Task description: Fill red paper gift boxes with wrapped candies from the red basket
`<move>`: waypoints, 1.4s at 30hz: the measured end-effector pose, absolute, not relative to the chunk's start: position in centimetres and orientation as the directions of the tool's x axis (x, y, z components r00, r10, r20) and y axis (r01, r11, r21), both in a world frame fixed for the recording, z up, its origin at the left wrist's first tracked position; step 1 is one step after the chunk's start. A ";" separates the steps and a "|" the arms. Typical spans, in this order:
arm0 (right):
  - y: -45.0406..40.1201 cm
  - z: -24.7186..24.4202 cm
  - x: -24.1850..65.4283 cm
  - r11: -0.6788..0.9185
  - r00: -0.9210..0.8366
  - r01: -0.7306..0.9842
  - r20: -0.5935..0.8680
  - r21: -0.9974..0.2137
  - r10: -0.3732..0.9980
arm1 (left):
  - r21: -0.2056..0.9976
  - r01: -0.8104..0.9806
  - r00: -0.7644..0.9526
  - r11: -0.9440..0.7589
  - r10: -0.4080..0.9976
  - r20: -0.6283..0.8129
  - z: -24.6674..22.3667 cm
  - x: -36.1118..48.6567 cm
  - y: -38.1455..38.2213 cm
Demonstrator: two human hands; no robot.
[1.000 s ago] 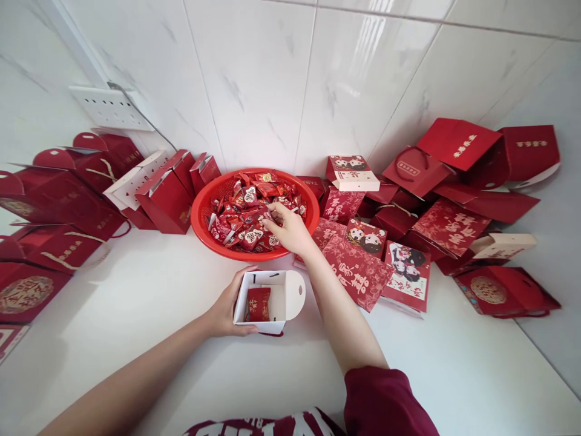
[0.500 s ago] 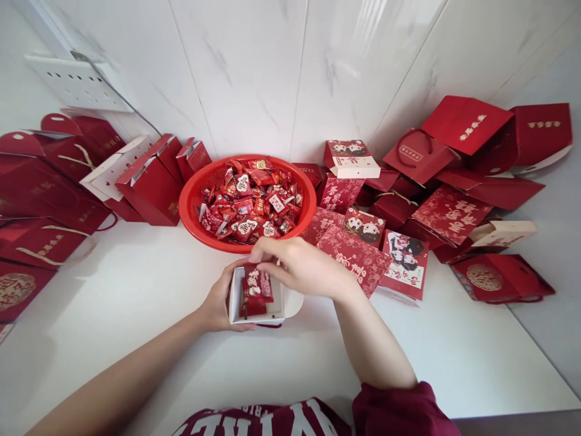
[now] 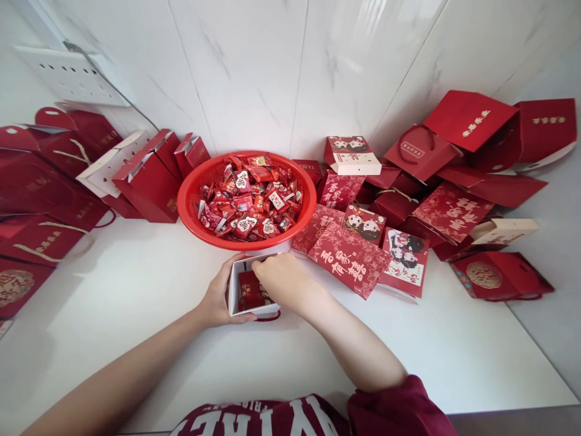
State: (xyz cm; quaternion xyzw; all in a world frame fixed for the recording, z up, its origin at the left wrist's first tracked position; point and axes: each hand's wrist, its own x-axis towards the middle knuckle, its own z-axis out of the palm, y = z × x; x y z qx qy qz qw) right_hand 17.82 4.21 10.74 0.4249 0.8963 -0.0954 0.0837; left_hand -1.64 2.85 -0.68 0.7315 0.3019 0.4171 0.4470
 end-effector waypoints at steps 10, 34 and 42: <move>3.6 11.0 17.3 0.604 -0.631 0.775 -0.229 -0.184 0.741 | 0.924 0.076 0.466 -0.375 0.832 0.300 -0.6 -1.7 2.9; 3.2 11.6 16.5 0.713 -0.745 0.664 -0.269 -0.225 0.610 | 0.955 0.040 0.490 -0.292 0.839 0.236 -0.6 -2.1 2.8; 14.1 13.6 16.1 0.437 -0.470 0.817 0.004 -0.376 0.883 | 0.964 0.011 0.488 -0.265 0.843 0.226 -0.5 -2.2 2.9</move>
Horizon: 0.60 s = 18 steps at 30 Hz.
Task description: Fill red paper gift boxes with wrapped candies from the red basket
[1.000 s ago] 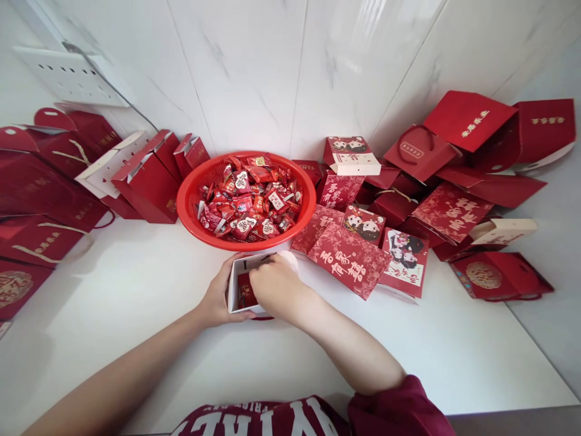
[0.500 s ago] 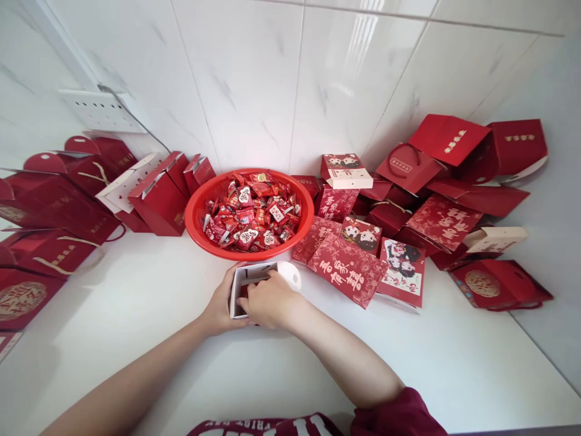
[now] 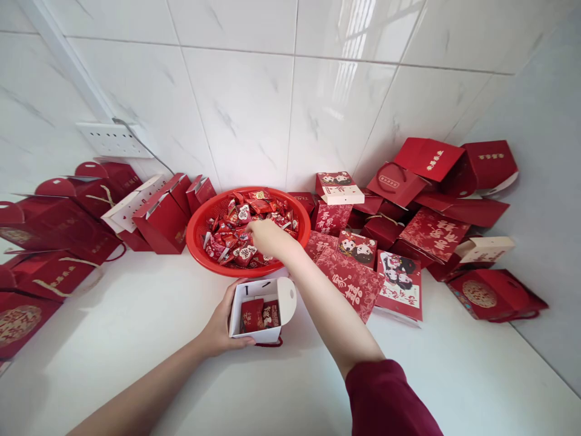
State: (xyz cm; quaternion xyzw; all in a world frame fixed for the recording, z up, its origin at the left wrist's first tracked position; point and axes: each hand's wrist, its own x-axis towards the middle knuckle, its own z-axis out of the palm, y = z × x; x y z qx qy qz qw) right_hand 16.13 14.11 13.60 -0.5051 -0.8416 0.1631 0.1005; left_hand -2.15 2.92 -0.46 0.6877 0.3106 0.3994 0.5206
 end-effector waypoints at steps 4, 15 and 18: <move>19.1 10.2 14.5 0.324 -0.364 0.889 -0.068 -0.324 0.929 | 0.975 -0.005 0.501 -0.224 0.843 0.196 -0.2 -2.3 2.8; 19.2 8.2 15.5 0.264 -0.268 0.903 0.036 -0.339 0.963 | 0.968 0.024 0.505 -0.248 0.839 0.203 -0.7 -2.5 3.0; 17.0 9.3 16.8 0.243 -0.202 0.890 0.143 -0.386 0.969 | 0.965 0.030 0.504 -0.260 0.838 0.210 -0.7 -2.4 3.0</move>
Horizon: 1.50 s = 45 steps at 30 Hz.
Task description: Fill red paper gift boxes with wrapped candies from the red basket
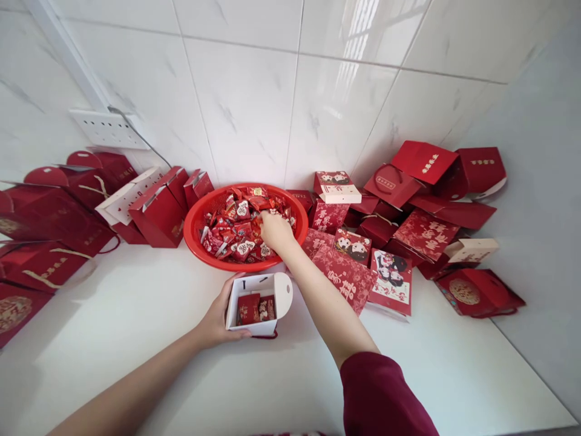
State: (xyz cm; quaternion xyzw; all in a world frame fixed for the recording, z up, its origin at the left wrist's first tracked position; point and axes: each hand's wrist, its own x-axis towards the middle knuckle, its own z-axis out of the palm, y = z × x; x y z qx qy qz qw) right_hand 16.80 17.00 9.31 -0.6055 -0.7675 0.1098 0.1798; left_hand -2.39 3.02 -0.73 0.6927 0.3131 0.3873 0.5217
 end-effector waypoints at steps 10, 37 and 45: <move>5.3 12.7 22.0 0.476 -0.408 0.476 0.294 -0.739 0.864 | 0.962 -0.038 0.508 -0.272 0.823 0.253 -0.4 -1.7 3.1; 3.0 11.8 22.6 0.498 -0.447 0.572 0.261 -0.652 0.856 | 0.969 -0.055 0.626 -0.243 0.747 0.223 0.5 -2.5 2.9; -0.7 6.5 27.0 0.418 -0.095 0.359 0.412 -0.835 0.906 | 0.994 0.073 0.336 -0.077 0.941 0.048 1.7 -6.3 3.8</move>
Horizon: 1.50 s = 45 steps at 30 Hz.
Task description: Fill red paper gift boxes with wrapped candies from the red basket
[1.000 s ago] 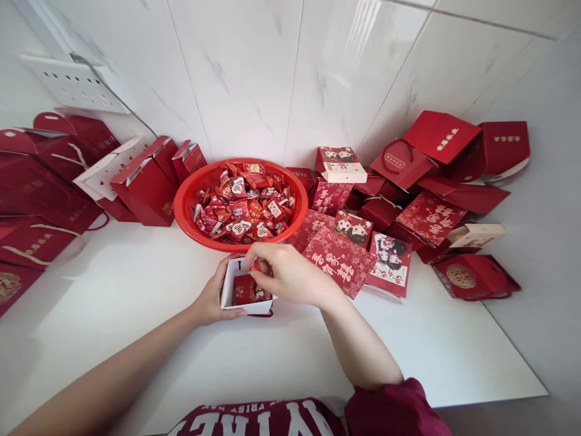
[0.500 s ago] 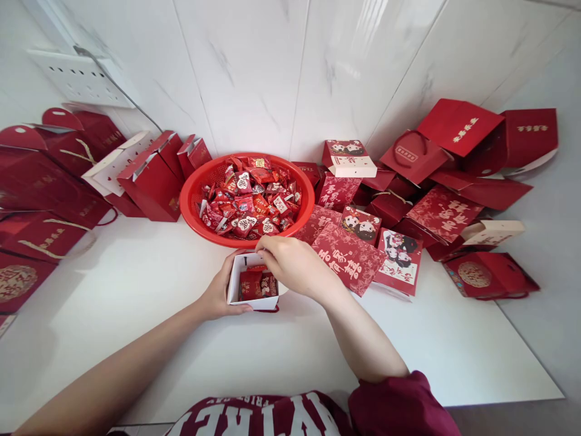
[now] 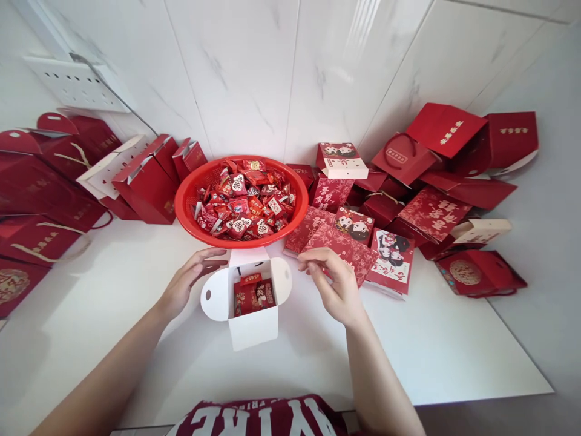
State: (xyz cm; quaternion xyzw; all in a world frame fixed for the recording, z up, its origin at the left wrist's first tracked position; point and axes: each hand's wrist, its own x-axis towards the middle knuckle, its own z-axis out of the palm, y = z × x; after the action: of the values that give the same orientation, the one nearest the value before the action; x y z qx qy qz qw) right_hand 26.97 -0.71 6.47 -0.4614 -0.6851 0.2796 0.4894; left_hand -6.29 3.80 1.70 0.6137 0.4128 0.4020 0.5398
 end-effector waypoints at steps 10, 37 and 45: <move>-1.5 3.7 28.1 0.308 -0.499 0.453 0.048 -0.836 0.865 | 0.984 0.134 0.682 -0.117 0.732 -0.005 3.6 -6.3 3.2; -2.1 2.6 23.9 0.529 -0.581 0.203 0.334 -0.824 0.742 | 0.885 0.183 0.510 -0.427 0.811 0.286 2.9 -3.2 1.3; -3.8 0.6 20.4 0.535 -0.474 0.164 0.410 -0.829 0.779 | 0.745 0.567 0.401 -0.353 0.907 0.124 5.1 -6.7 3.1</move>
State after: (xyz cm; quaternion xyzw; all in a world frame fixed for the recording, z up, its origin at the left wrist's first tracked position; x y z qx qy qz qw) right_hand 20.35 -3.83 0.64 -0.3049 -0.7731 0.3733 0.4124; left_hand -6.66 3.15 5.15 0.7762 0.4748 0.2717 0.3135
